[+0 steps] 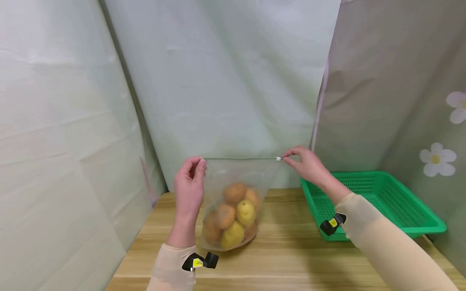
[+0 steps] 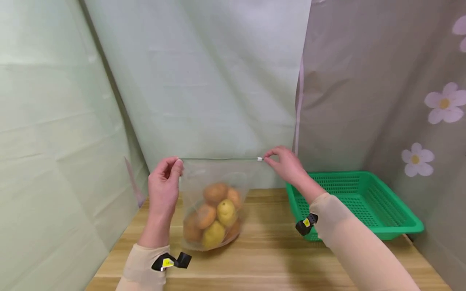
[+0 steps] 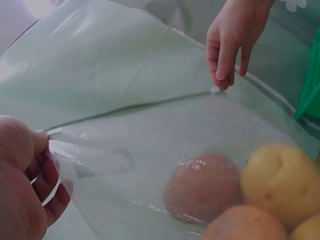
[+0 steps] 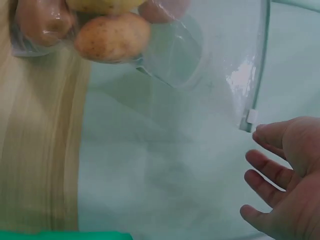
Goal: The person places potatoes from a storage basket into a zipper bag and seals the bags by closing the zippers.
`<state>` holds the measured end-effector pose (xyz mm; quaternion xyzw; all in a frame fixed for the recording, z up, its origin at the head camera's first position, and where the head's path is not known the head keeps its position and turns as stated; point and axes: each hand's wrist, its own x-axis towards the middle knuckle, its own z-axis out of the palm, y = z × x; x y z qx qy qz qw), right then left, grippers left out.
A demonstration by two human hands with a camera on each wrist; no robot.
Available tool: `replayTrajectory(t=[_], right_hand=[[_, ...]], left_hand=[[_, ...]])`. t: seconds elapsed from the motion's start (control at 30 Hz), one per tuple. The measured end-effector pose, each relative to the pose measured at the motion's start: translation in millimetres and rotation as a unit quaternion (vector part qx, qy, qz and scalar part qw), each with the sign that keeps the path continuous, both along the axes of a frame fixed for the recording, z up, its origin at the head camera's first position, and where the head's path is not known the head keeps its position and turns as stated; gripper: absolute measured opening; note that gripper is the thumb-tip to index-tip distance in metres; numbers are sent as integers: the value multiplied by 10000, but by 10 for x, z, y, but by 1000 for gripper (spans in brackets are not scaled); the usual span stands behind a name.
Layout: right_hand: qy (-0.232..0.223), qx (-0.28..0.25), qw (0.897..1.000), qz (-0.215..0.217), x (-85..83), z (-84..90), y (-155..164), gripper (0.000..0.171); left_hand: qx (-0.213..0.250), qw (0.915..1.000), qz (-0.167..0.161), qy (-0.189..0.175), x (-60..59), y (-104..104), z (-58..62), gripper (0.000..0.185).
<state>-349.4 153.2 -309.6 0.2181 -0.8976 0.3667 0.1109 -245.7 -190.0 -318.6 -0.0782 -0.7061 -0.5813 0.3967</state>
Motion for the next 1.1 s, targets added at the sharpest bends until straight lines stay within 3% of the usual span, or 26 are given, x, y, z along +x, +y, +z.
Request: replayTrajectory(t=[0.17, 0.3, 0.43, 0.6, 0.8, 0.93, 1.1], right_hand=[[23, 84, 9998, 205, 71, -111, -149, 33], [-43, 167, 9991, 395, 189, -173, -243, 36], [-94, 70, 9992, 389, 306, -141, -265, 38], [-122, -122, 9990, 403, 412, -45, -227, 37], [-286, -104, 9984, 477, 505, -42, -147, 41], [-479, -77, 9973, 545, 549, -69, -133, 46], [-591, -20, 9961, 649, 588, -133, -104, 45]], left_hand=[[-221, 9988, 414, 107, 19, -6, 47, 21], [-468, 9982, 333, 167, 20, 93, 75, 19], [-589, 9982, -37, 88, 28, 254, 100, 14], [-357, 9977, -573, -99, 29, 442, 114, 10], [-111, 9921, -1205, -343, 7, 660, 30, 11], [-154, 9844, -1651, -589, -6, 779, -32, 12], [-776, 9665, -2240, -985, -5, 832, -105, 18]])
